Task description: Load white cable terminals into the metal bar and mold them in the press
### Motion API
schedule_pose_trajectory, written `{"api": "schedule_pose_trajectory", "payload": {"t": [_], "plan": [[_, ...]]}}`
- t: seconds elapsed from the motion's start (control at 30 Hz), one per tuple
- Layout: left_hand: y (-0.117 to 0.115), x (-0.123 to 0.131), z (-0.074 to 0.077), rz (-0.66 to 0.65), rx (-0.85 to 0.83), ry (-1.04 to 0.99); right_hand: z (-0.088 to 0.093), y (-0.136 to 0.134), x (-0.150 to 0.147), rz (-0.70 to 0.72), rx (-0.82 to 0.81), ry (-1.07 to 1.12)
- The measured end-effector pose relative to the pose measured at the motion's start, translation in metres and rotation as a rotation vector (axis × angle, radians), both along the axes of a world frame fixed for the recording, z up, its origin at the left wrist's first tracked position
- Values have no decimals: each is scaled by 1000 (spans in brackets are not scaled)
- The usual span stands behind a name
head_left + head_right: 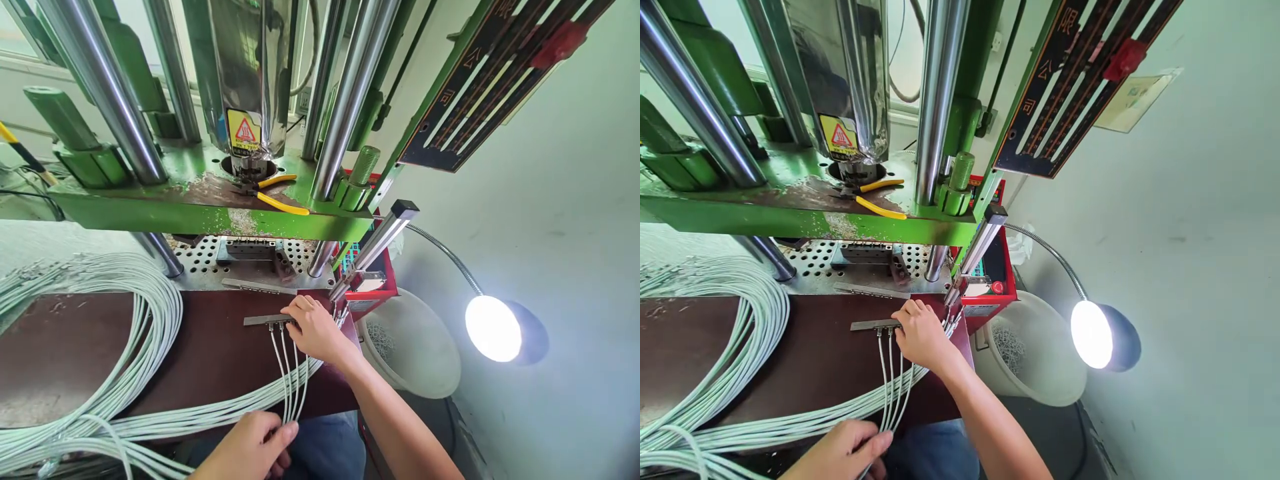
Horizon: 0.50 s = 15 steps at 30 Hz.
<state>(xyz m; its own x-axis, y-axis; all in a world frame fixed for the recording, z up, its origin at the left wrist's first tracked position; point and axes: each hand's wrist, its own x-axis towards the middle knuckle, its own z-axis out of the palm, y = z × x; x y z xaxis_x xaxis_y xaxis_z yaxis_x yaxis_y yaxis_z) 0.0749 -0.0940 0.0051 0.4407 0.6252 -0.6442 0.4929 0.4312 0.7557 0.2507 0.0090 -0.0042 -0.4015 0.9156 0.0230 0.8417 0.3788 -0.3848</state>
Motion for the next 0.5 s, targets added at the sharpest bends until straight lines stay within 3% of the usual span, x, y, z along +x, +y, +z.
{"api": "schedule_pose_trajectory", "payload": {"t": [0.07,0.13,0.23,0.37,0.5], "plan": [[2,13,-7,163,-257,-168,-5,-3,-5,-38,42,-19],[4,22,-11,308,-381,-290,-8,-4,-9,-58,74,-38],[3,23,-14,425,-394,-391,-11,-5,-12,-59,104,-76],[3,15,-11,411,-377,-439,-9,-6,-15,-54,115,-103],[20,7,4,421,-286,-463,7,14,-22,-56,122,-64]]}}
